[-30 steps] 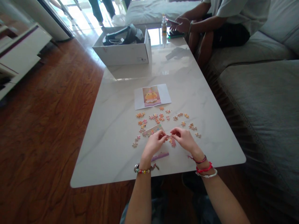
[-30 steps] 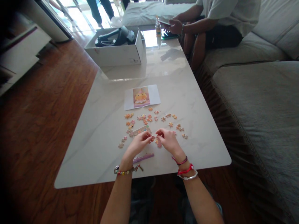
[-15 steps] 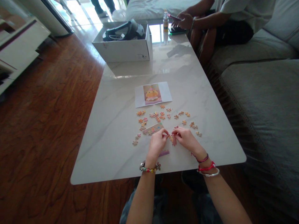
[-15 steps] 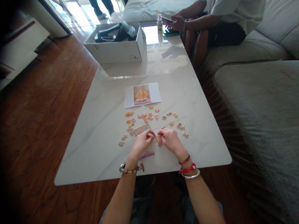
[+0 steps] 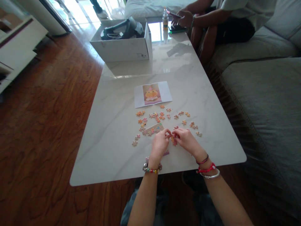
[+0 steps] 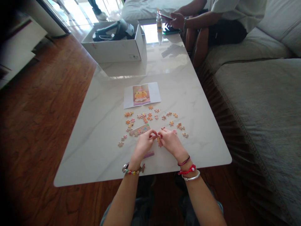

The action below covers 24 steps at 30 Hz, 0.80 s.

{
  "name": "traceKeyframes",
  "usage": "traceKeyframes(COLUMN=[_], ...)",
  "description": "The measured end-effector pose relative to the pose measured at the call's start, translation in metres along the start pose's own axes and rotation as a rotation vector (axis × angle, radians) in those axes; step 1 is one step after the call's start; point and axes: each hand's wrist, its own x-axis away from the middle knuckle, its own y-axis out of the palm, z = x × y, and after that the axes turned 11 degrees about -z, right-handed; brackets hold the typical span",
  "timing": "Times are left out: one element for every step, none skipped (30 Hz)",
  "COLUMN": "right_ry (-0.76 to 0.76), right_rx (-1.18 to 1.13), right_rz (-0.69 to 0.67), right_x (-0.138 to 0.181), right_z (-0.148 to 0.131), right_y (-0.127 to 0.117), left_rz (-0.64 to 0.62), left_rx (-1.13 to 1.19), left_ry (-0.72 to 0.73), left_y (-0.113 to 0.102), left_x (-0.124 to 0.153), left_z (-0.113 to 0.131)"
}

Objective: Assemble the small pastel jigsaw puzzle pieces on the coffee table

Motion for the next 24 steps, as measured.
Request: traceKeyframes(right_ry=[0.001,0.001,0.0,-0.001,0.001,0.002,0.004,0.006,0.005,0.003,0.002,0.002,0.002,0.004,0.005,0.005,0.005,0.006,0.007,0.008,0.01,0.013,0.015,0.015], right_rx=[0.003,0.005,0.006,0.007,0.009,0.011,0.014,0.019,0.025,0.031,0.038,0.044,0.05,0.056,0.063,0.069,0.074,0.08,0.088,0.098,0.112,0.13,0.152,0.178], right_rz=[0.001,0.003,0.003,0.003,0.001,-0.001,-0.002,-0.001,-0.001,0.0,0.0,-0.001,-0.002,-0.004,-0.007,-0.012,-0.019,-0.028,-0.039,-0.052,-0.064,-0.074,-0.084,-0.098], right_x=[0.0,0.0,0.0,-0.0001,-0.0001,0.0,0.0,0.0002,0.0003,0.0005,0.0006,0.0008,0.001,0.0011,0.0012,0.0012,0.0012,0.0012,0.0013,0.0014,0.0016,0.0019,0.0025,0.0032], right_z=[0.0001,0.0003,0.0005,0.0006,0.0008,0.0009,0.0011,0.0013,0.0014,0.0016,0.0017,0.0018,0.0018,0.0017,0.0016,0.0015,0.0014,0.0012,0.0009,0.0006,0.0,-0.0008,-0.002,-0.0036], right_y=[0.0,0.0001,0.0002,0.0003,0.0005,0.0006,0.0007,0.0008,0.0009,0.001,0.0011,0.0011,0.001,0.0009,0.0007,0.0004,0.0001,-0.0002,-0.0005,-0.0009,-0.0013,-0.0018,-0.0024,-0.003], left_rz=[0.012,0.025,0.036,0.044,0.048,0.05,0.052,0.054,0.056,0.057,0.055,0.049,0.04,0.031,0.026,0.024,0.024,0.026,0.028,0.029,0.029,0.027,0.025,0.024], left_rx=[-0.034,-0.062,-0.084,-0.104,-0.121,-0.138,-0.156,-0.175,-0.195,-0.213,-0.228,-0.241,-0.252,-0.261,-0.27,-0.276,-0.281,-0.283,-0.282,-0.279,-0.273,-0.264,-0.253,-0.242], left_ry=[-0.008,-0.015,-0.022,-0.031,-0.04,-0.045,-0.048,-0.048,-0.049,-0.049,-0.046,-0.045,-0.045,-0.046,-0.048,-0.048,-0.048,-0.05,-0.053,-0.06,-0.069,-0.078,-0.084,-0.088], left_y=[0.001,0.0015,0.0017,0.0016,0.0013,0.001,0.0008,0.0007,0.0007,0.0008,0.001,0.0012,0.0014,0.0015,0.0016,0.0017,0.0017,0.0017,0.0016,0.0015,0.0015,0.0014,0.0014,0.0015], left_x=[0.0,0.0,0.0001,0.0002,0.0004,0.0006,0.0009,0.0011,0.0014,0.0017,0.002,0.0023,0.0025,0.0026,0.0027,0.0027,0.0027,0.0026,0.0025,0.0025,0.0023,0.0022,0.002,0.0017], left_z=[0.001,0.002,0.0028,0.0035,0.0042,0.0047,0.0052,0.0056,0.006,0.0064,0.0068,0.0071,0.0075,0.0079,0.0083,0.0087,0.009,0.0094,0.0097,0.0098,0.0099,0.0098,0.0096,0.0092])
